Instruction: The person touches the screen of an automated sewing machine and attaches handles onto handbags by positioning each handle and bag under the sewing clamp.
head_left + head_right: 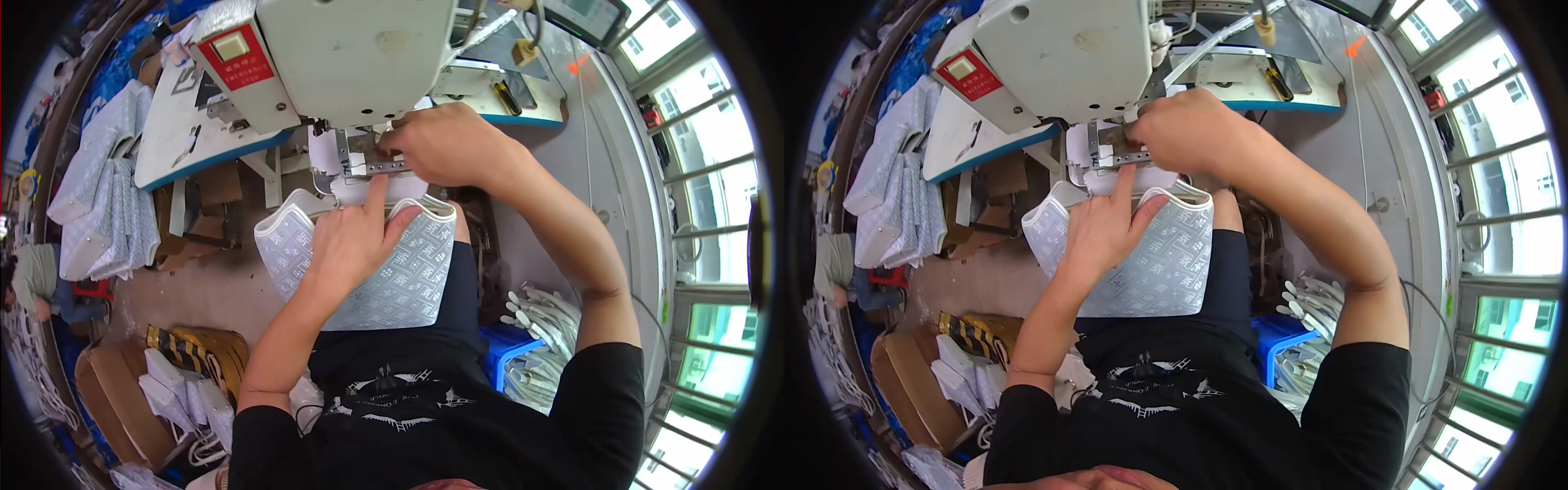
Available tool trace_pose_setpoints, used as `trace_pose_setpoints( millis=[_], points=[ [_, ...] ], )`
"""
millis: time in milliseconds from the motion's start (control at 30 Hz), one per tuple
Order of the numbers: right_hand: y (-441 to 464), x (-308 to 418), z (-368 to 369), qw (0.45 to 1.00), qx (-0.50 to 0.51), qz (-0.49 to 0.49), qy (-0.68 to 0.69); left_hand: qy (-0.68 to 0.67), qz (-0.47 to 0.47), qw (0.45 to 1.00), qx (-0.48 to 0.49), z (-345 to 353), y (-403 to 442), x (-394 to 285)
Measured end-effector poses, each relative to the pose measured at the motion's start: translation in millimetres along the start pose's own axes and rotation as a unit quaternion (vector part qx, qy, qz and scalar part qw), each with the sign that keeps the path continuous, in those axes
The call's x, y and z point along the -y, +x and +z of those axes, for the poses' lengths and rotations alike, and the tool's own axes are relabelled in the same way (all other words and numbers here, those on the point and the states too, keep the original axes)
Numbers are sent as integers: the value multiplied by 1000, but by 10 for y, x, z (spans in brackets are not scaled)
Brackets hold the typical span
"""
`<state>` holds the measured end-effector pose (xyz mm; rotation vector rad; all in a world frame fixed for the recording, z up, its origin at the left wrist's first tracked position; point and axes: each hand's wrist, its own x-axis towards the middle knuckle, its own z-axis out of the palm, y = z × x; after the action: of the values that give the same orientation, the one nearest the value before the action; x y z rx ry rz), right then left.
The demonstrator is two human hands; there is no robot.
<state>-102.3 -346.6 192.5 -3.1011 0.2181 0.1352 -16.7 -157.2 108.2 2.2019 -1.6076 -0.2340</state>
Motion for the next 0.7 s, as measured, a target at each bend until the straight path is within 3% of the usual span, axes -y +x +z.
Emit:
trace_pose_setpoints(
  millis=[33, 67, 100, 167, 300, 400, 433, 533, 600, 667, 700],
  points=[
    [-114, -48, 4, 1000, -9, 8, -5, -3, 3, 1000, -5, -32, 32, 6],
    [-304, -156, 65, 980, -48, 31, 190, -2, 9, 1000, -13, -69, 60, 19],
    [-462, -264, 155, 922, -78, 44, 376, -5, 13, 1000, -16, -84, 75, 35],
    [-863, -344, 537, 883, -63, 38, 463, -22, 6, 1000, -11, -32, 25, 26],
    [-1149, -109, 838, 888, -10, 27, 458, -43, -6, 999, 8, -24, 22, 24],
    [-1172, -110, 932, 935, -155, -75, 309, -44, 3, 999, -8, -32, 14, 32],
    [-1175, -105, 958, 934, -159, -76, 310, -50, 6, 999, -19, -46, 12, 36],
    [-1140, -99, 1023, 850, -138, -75, 503, -71, 12, 997, -32, -132, -202, 32],
    [-1103, -121, 1079, 845, -157, -91, 503, -79, 13, 996, -36, -191, -294, 202],
    [-1085, -100, 1166, 832, -193, -112, 508, -24, 181, 977, -115, -257, -401, 579],
    [-1080, -56, 1183, 828, -195, -110, 514, -22, 181, 977, -107, -326, -427, 672]
  ],
)
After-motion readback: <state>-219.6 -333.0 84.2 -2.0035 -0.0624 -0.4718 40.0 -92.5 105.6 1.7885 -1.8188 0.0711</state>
